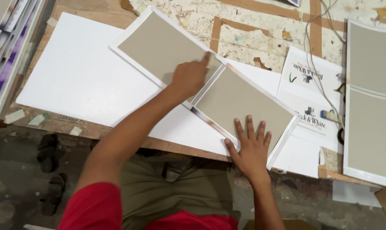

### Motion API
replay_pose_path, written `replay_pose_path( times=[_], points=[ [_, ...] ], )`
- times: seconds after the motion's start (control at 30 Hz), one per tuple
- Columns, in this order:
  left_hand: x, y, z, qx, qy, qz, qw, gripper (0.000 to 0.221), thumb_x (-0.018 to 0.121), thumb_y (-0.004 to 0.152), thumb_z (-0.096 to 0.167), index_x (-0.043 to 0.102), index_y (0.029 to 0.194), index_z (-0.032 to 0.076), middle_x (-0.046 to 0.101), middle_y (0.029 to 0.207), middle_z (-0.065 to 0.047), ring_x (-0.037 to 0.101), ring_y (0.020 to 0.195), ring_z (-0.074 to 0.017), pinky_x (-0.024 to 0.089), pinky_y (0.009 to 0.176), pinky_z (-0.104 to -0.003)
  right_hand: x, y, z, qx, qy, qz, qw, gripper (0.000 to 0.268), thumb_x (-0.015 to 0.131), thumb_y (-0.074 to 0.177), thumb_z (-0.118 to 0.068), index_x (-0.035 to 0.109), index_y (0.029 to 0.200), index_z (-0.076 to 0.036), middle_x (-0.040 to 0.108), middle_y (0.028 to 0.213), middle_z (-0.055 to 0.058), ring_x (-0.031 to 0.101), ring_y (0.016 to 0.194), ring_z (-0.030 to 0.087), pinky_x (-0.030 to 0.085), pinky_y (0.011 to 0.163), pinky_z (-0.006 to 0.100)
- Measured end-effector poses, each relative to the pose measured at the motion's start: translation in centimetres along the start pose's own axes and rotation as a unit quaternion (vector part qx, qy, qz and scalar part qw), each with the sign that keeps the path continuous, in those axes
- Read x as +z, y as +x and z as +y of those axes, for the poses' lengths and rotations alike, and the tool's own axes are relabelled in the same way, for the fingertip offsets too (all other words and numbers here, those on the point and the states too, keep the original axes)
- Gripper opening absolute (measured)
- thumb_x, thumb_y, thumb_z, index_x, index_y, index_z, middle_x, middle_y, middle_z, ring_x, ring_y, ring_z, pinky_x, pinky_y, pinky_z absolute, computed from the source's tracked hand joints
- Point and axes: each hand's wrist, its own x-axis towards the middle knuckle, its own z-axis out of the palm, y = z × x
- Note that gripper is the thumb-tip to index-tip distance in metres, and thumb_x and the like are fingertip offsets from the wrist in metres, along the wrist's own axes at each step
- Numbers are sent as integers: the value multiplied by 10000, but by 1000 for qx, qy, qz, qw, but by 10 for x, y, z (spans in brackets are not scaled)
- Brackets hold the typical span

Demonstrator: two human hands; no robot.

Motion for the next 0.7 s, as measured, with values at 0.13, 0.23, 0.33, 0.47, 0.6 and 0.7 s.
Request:
replay_pose_path(
  times=[0.13, 0.23, 0.33, 0.47, 0.6, 0.7],
  points=[
    [20, 40, 5, 5, -37, 38, 999, 498, 603, 1002, 300, 536, 1472, 149, 724, 803, -150, 705, 756, -349, 532, 683, -504, -5, 2, 3, -13, -11, 2, 1000, 713, 439, 970, -634, 429, 1558, -231, 283, 1653, 175, 132, 1514, 528, 66, 1174, 683],
    [40, 47, -19, -12, 6, 46, 999, 514, 605, 930, 245, 580, 1441, 199, 702, 775, -150, 692, 719, -349, 526, 637, -511, -3, -3, 2, 1, -5, -8, 1000, 709, 423, 969, -641, 429, 1559, -248, 279, 1662, 154, 132, 1518, 516, 66, 1185, 675],
    [39, 55, -89, -56, 84, 110, 989, 490, 584, 978, 271, 581, 1457, 169, 704, 768, -148, 680, 706, -342, 500, 624, -539, -1, -2, 5, 0, -9, -10, 1000, 717, 401, 974, -654, 419, 1567, -251, 266, 1672, 143, 126, 1527, 503, 59, 1196, 666],
    [-2, 67, -199, -103, 184, 158, 965, 488, 575, 970, 206, 619, 1453, 153, 726, 852, -174, 692, 774, -373, 497, 645, -542, 3, 4, 6, -10, -33, -4, 999, 763, 411, 940, -708, 411, 1560, -261, 248, 1655, 142, 125, 1511, 474, 42, 1176, 662],
    [-4, 80, -218, -128, 305, 142, 933, 355, 496, 1036, 153, 708, 1274, -2, 727, 752, -132, 701, 646, -308, 499, 576, -478, -1, 0, 4, -10, -22, 21, 999, 821, 439, 888, -760, 418, 1540, -261, 252, 1638, 142, 132, 1498, 469, 52, 1164, 658],
    [32, 85, -174, -68, 310, 161, 935, 368, 472, 1030, 166, 695, 1277, 9, 708, 680, -113, 689, 587, -280, 492, 521, -459, -4, -2, 3, -2, -7, 20, 1000, 821, 455, 891, -770, 428, 1544, -273, 262, 1652, 129, 136, 1515, 466, 62, 1183, 663]
  ],
)
